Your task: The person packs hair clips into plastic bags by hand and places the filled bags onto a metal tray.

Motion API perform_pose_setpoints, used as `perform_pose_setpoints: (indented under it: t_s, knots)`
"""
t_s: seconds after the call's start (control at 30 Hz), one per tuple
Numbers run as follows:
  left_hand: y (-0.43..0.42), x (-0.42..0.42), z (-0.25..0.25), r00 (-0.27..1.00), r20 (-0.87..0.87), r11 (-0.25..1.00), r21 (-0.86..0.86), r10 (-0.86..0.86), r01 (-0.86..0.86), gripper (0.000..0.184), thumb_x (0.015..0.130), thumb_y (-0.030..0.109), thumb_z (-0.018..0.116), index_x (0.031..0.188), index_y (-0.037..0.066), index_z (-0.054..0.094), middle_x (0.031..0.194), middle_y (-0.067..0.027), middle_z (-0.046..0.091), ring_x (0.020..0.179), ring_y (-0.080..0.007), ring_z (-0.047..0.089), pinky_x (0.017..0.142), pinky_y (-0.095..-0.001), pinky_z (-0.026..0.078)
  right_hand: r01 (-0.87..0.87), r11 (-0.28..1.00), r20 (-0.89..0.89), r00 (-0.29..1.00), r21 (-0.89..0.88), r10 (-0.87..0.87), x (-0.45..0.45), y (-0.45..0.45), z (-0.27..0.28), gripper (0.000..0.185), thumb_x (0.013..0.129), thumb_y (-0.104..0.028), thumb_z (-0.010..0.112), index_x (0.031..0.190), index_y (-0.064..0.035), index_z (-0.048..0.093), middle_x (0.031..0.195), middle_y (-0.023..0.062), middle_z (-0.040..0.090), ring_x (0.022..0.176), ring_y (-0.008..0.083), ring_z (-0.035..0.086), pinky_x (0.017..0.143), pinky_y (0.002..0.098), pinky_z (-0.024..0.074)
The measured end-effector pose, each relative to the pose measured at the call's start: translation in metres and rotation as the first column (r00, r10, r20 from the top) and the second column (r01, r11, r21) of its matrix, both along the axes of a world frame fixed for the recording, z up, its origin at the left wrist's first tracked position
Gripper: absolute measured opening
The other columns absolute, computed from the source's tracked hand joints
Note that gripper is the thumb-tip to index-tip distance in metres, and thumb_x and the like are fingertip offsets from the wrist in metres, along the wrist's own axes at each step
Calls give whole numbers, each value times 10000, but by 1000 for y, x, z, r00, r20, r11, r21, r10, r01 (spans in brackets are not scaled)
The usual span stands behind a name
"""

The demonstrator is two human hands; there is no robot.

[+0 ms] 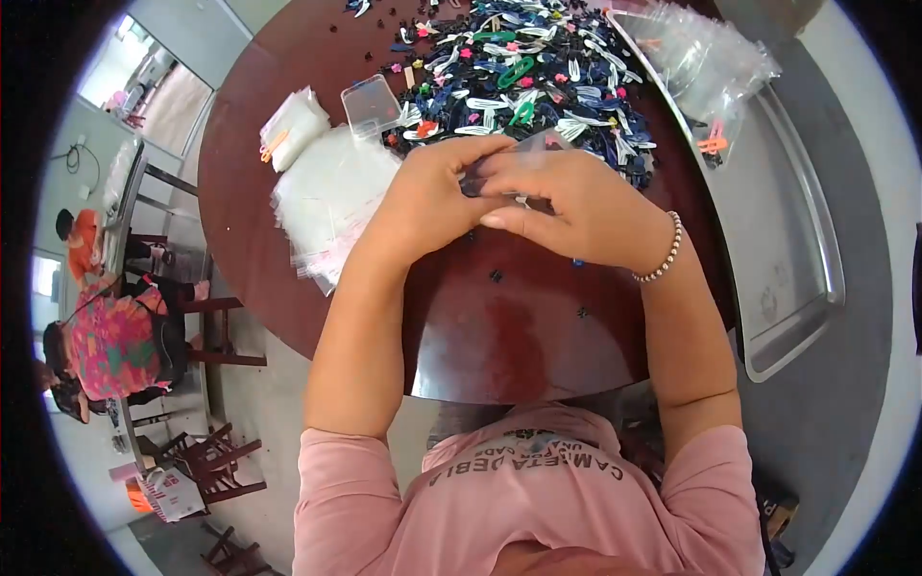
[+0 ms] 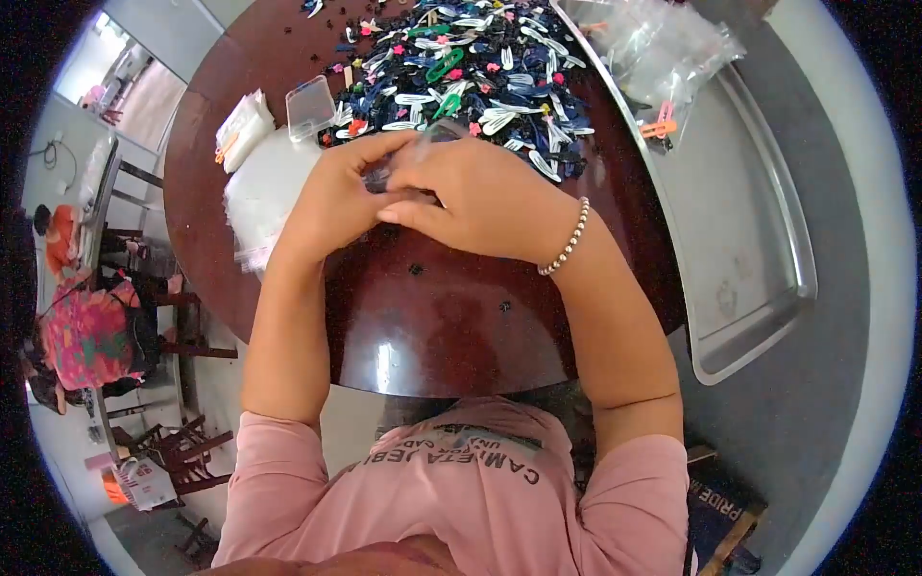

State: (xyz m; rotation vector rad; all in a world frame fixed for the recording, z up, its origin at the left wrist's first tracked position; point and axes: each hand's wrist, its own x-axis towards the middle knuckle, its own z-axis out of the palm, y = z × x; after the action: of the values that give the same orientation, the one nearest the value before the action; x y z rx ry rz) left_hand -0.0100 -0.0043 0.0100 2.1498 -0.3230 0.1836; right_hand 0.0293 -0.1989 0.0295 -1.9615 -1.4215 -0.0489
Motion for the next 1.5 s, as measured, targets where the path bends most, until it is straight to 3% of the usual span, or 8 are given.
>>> perform_pose_setpoints:
  t_s: [0.07, 0.27, 0.4, 0.5, 0.57, 0.9, 1.23, 1.5]
  knots:
    - [-3, -1, 1, 966, -197, 954, -278, -170, 112, 481, 725, 49, 772, 1183, 23, 628, 1101, -46, 670, 993, -114, 601, 894, -284, 475, 8, 999, -53, 999, -47, -11, -4, -1, 8, 195, 860, -191, 665, 968, -28, 661, 900, 134, 670, 768, 294, 638, 688, 339, 488]
    - [2, 5, -13, 944, -251, 901, -424, -215, 93, 228, 764, 24, 723, 981, 22, 651, 894, 4, 646, 818, -64, 569, 738, -231, 470, 14, 1000, -214, 977, 19, -10, -2, -1, 15, 170, 860, -157, 667, 980, -36, 666, 896, 95, 679, 724, 194, 651, 709, 290, 497]
    - [3, 4, -3, 940, -319, 900, -434, -118, -34, 222, 790, 67, 740, 987, 4, 658, 880, -21, 672, 790, -77, 599, 710, -237, 483, 319, 907, -323, 919, 275, -225, 6, -15, 22, 159, 866, -48, 649, 1019, -8, 673, 933, 26, 686, 776, 92, 632, 708, 230, 510]
    - [3, 5, -3, 946, -324, 888, -442, -26, -127, 236, 781, 72, 750, 984, -11, 662, 881, -53, 684, 795, -97, 618, 714, -242, 493, 367, 920, -246, 912, 138, -327, 26, -40, 18, 154, 819, -39, 683, 969, -3, 673, 893, 44, 683, 773, 98, 630, 672, 239, 499]
    - [3, 6, -3, 949, -317, 881, -450, -2, -148, 239, 779, 73, 752, 981, -18, 662, 883, -62, 684, 805, -102, 621, 724, -243, 495, 295, 898, -106, 933, -326, -345, 36, -48, 6, 189, 736, -55, 731, 907, -7, 666, 856, 88, 675, 765, 159, 645, 668, 283, 500]
    - [5, 8, -12, 946, -321, 904, -415, -36, -106, 260, 783, 89, 760, 1002, -9, 659, 899, -43, 676, 828, -106, 618, 745, -248, 487, 347, 806, 58, 929, -479, -366, 29, -33, -12, 151, 694, -101, 695, 820, -33, 648, 783, 116, 668, 731, 294, 646, 679, 377, 508]
    - [5, 11, -18, 954, -298, 914, -394, -29, -95, 275, 761, 124, 782, 964, -21, 666, 858, -62, 686, 791, -107, 626, 724, -248, 500, 328, 879, 68, 943, -345, -326, 34, -37, -19, 76, 743, -87, 626, 770, -16, 633, 726, 133, 652, 695, 309, 634, 636, 376, 493]
    - [2, 8, -12, 936, -349, 932, -349, -36, -94, 256, 789, 53, 750, 1019, -9, 655, 936, -46, 678, 865, -110, 629, 791, -259, 501, 345, 934, -159, 931, 97, -328, 17, -19, 10, 91, 868, -58, 618, 943, -8, 627, 739, 51, 612, 584, 93, 525, 542, 244, 420]
